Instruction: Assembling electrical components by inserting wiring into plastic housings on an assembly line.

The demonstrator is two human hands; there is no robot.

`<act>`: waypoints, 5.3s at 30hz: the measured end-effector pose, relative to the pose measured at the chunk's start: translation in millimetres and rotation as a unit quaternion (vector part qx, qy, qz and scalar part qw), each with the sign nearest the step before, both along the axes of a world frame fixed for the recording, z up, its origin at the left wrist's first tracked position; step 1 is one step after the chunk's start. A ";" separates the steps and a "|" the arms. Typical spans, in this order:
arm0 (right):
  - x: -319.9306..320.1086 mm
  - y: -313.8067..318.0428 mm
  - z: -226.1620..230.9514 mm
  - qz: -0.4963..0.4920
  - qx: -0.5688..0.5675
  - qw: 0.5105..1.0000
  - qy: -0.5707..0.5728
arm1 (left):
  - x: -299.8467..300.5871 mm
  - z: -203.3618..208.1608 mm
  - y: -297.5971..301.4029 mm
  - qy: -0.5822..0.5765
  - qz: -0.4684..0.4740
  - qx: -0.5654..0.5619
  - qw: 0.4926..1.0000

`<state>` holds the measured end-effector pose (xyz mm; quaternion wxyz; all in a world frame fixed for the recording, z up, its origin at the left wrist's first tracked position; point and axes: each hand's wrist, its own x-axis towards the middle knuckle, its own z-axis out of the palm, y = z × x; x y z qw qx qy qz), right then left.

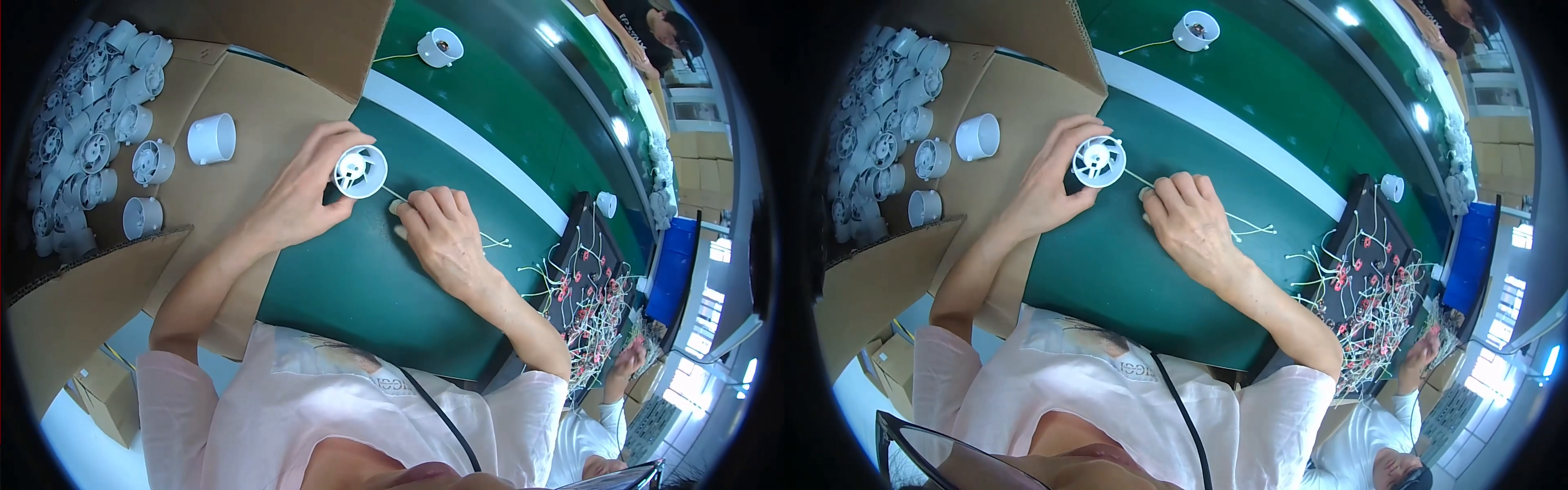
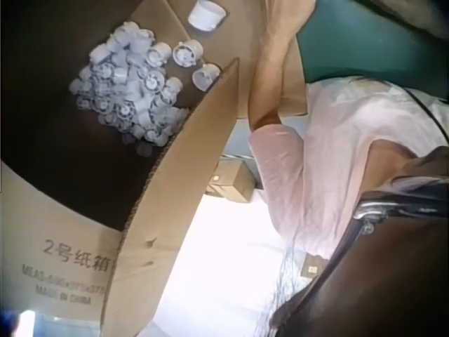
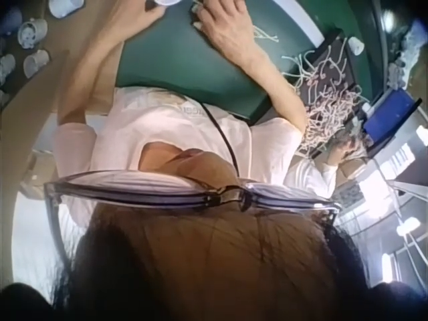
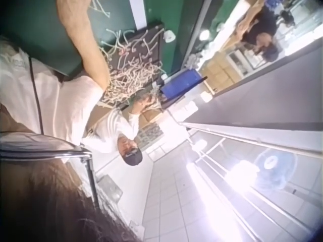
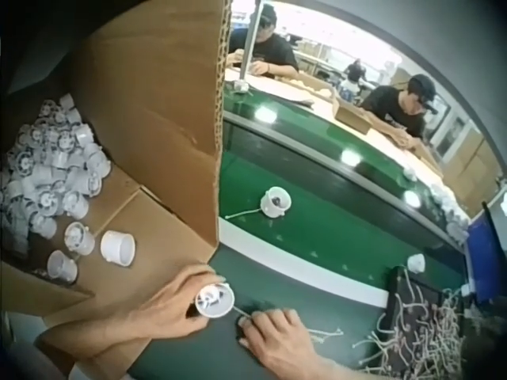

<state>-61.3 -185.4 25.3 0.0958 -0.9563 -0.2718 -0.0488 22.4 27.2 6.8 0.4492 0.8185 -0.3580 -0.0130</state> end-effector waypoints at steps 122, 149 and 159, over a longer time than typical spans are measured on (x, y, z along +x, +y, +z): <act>11.1 25.5 17.0 -0.162 0.365 0.913 0.090 | -23.5 14.6 -15.6 0.037 -0.030 -0.113 0.992; -20.5 -23.0 -11.8 -0.109 0.047 0.993 0.021 | -5.4 24.9 8.1 -0.109 0.061 0.125 0.984; -11.1 -44.5 -5.0 -0.186 0.374 0.908 0.034 | -12.1 5.6 0.4 -0.006 -0.009 0.045 0.999</act>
